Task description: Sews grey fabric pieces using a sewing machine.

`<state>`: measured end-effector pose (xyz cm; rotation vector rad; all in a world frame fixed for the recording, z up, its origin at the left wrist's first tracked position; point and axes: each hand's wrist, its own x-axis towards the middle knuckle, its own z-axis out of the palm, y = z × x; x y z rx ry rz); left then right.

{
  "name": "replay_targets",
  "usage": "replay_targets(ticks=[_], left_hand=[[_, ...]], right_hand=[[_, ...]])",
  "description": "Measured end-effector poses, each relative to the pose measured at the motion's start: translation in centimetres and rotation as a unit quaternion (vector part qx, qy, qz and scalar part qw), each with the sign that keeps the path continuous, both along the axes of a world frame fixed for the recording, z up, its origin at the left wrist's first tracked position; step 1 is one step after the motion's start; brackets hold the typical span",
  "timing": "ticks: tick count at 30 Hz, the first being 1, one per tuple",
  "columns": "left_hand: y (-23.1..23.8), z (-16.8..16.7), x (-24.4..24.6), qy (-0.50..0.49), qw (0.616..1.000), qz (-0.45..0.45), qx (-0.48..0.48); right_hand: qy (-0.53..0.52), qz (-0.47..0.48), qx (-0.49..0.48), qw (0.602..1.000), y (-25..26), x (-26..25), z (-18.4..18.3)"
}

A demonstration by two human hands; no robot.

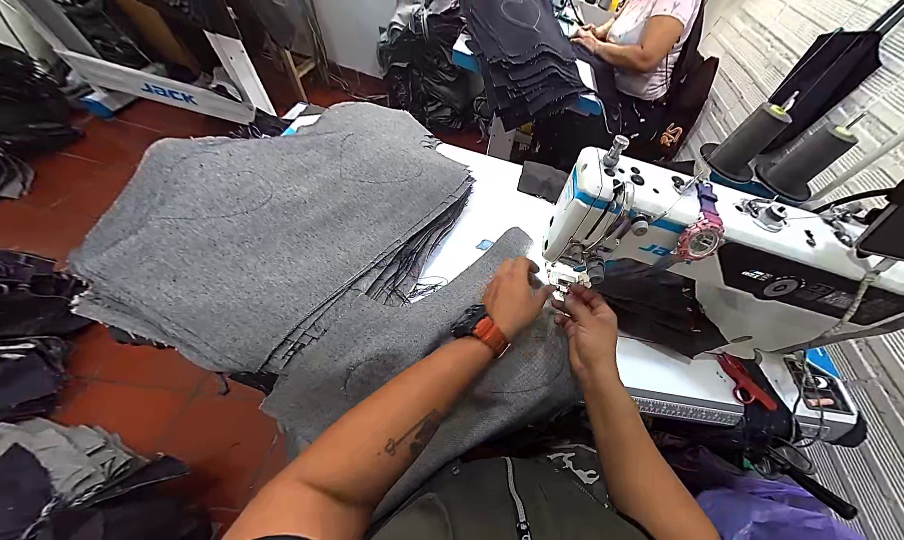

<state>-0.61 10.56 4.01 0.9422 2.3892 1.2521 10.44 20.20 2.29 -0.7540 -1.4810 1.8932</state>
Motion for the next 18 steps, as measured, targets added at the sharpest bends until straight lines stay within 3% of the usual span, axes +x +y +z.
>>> replay_targets(ticks=[6, 10, 15, 17, 18], left_hand=[[4.5, -2.1, -0.4, 0.029, 0.997, 0.069, 0.004], [2.6, -1.9, 0.1, 0.030, 0.999, 0.030, -0.010], [0.8, -1.9, 2.0, 0.061, 0.997, -0.023, -0.043], [0.4, -2.1, 1.8, 0.091, 0.994, -0.047, -0.040], [0.1, -2.0, 1.6, 0.103, 0.991, -0.068, -0.049]], right_hand=[[0.007, -0.027, -0.021, 0.999, 1.6, -0.6, 0.1], [-0.025, 0.000, 0.000, 1.000, 2.5, 0.3, -0.5], [-0.038, 0.141, -0.029, 0.989, 3.1, -0.7, -0.1], [-0.017, 0.128, -0.026, 0.991, 3.1, -1.4, -0.4], [-0.018, 0.113, 0.021, 0.993, 3.1, -1.5, -0.9]])
